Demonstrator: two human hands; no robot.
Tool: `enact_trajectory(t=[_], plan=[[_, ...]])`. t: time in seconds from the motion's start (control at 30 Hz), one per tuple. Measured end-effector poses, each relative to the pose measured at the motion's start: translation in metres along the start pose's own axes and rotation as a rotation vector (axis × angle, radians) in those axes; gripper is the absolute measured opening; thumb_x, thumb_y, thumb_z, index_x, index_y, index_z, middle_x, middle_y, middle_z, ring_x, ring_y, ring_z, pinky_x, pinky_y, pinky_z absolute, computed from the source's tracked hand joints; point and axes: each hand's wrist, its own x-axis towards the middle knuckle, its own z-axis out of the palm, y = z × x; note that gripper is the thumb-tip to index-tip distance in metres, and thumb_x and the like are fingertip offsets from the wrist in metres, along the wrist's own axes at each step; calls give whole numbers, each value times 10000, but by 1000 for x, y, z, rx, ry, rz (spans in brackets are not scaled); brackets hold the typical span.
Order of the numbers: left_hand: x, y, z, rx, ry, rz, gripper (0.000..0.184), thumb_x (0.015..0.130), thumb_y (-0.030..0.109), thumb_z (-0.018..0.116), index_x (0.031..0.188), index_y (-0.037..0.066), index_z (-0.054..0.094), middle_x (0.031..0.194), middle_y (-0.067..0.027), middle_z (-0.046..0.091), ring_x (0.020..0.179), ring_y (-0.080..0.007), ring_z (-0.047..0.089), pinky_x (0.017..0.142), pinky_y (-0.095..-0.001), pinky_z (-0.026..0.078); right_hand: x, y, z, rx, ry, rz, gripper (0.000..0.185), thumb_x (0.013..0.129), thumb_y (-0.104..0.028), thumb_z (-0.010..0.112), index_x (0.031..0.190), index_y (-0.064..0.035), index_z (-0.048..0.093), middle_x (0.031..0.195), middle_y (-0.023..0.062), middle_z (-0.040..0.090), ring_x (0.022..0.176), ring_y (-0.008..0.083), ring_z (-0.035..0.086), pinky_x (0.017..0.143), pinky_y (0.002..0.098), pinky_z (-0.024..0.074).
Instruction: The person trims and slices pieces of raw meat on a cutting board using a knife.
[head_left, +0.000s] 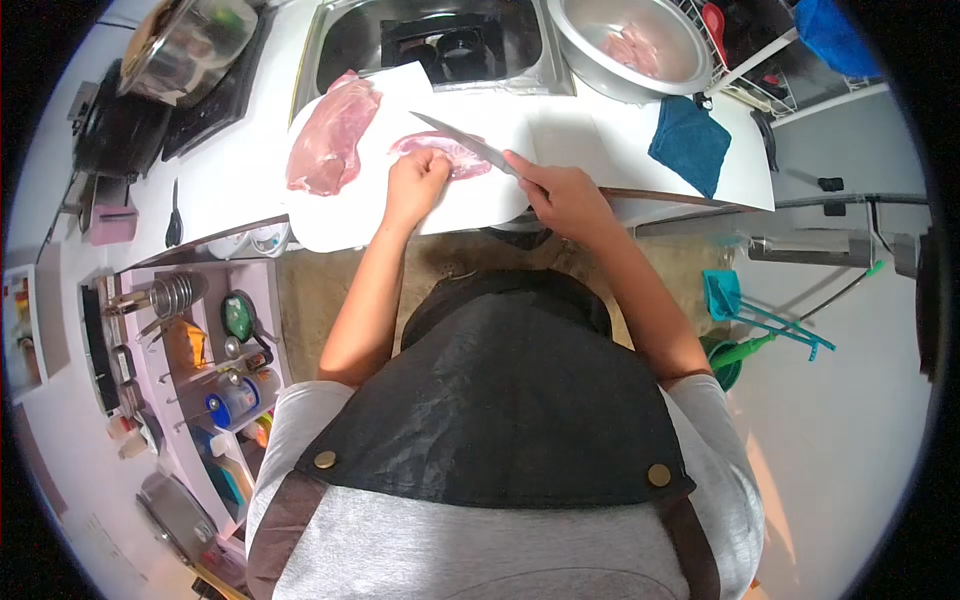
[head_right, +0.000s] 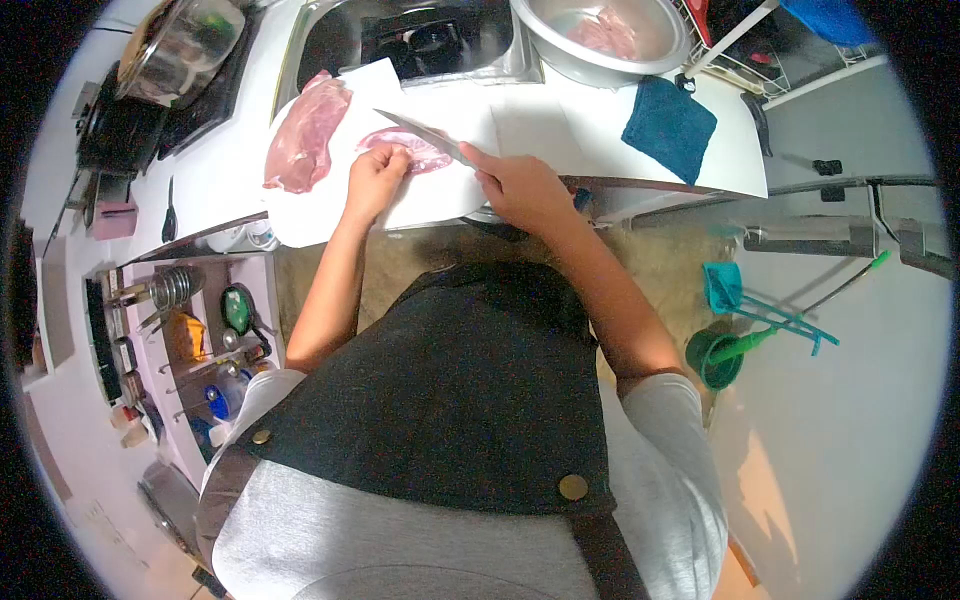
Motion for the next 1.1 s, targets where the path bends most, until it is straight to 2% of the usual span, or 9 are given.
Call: enact_trajectory(t=[0.17, 0.23, 0.37, 0.43, 0.5, 0.63, 0.7, 0.93, 1.1], plan=[[10, -17, -7, -146, -162, -40, 187, 878, 171, 520, 858, 17, 626, 672, -29, 576, 600, -108, 512, 552, -272, 417, -14, 10, -1, -48, 30, -38, 410, 881, -124, 547, 1286, -186, 546, 745, 203, 592, 658, 360, 583, 615, 393, 454], [9, -8, -14, -566, -319, -267, 151, 919, 148, 477, 882, 43, 579, 668, 23, 497, 569, -78, 431, 500, -238, 350, -31, 13, -14, -99, 37, -35, 414, 878, -125, 548, 1288, -187, 546, 741, 201, 593, 662, 358, 588, 617, 388, 456], [-3, 0, -16, -753, -267, -326, 109, 963, 171, 469, 913, 104, 538, 666, 65, 424, 542, -47, 359, 475, -207, 295, -48, 10, -39, -14, -86, 142, 420, 873, -135, 551, 1292, -173, 541, 822, 207, 620, 737, 376, 608, 677, 411, 475], [-8, -6, -14, -734, -242, -257, 122, 966, 168, 458, 910, 101, 543, 693, 55, 448, 544, -35, 365, 476, -201, 294, -45, 3, -41, 32, -98, 187, 411, 876, -159, 546, 1286, -168, 542, 892, 224, 640, 804, 392, 629, 726, 454, 489], [-10, -16, -10, -591, -237, -178, 129, 941, 144, 466, 873, 82, 555, 704, 35, 467, 557, -57, 390, 505, -218, 322, -29, -10, -29, 126, 61, 63, 441, 878, -90, 559, 1315, -144, 522, 725, 168, 585, 630, 281, 566, 647, 319, 466], [-12, -2, -6, -135, -74, 136, 143, 896, 114, 488, 796, 48, 566, 741, -29, 514, 596, -126, 440, 592, -253, 384, -17, -14, 2, 175, 162, 3, 445, 897, -102, 547, 1338, -130, 495, 702, 156, 570, 621, 233, 551, 651, 305, 465], [-6, 10, -13, -53, -49, 287, 142, 878, 128, 525, 774, 34, 547, 744, -46, 523, 617, -157, 458, 604, -261, 393, -22, -24, 1, 230, 83, 280, 467, 896, -159, 525, 1357, -126, 457, 939, 276, 623, 849, 428, 620, 764, 435, 485], [17, 33, -5, 8, -158, 565, 283, 725, 86, 736, 681, -3, 471, 821, -109, 612, 760, -259, 596, 653, -314, 456, -52, -40, 19, 392, 87, 460, 565, 875, -156, 526, 1415, -120, 365, 926, 297, 617, 833, 441, 620, 757, 434, 489], [29, 28, -14, 217, -279, 520, 218, 726, 52, 727, 694, 1, 518, 837, -131, 663, 748, -303, 636, 649, -350, 484, -51, -54, 29, 377, 77, 369, 569, 860, -130, 530, 1400, -56, 367, 839, 300, 601, 764, 435, 611, 710, 460, 480]])
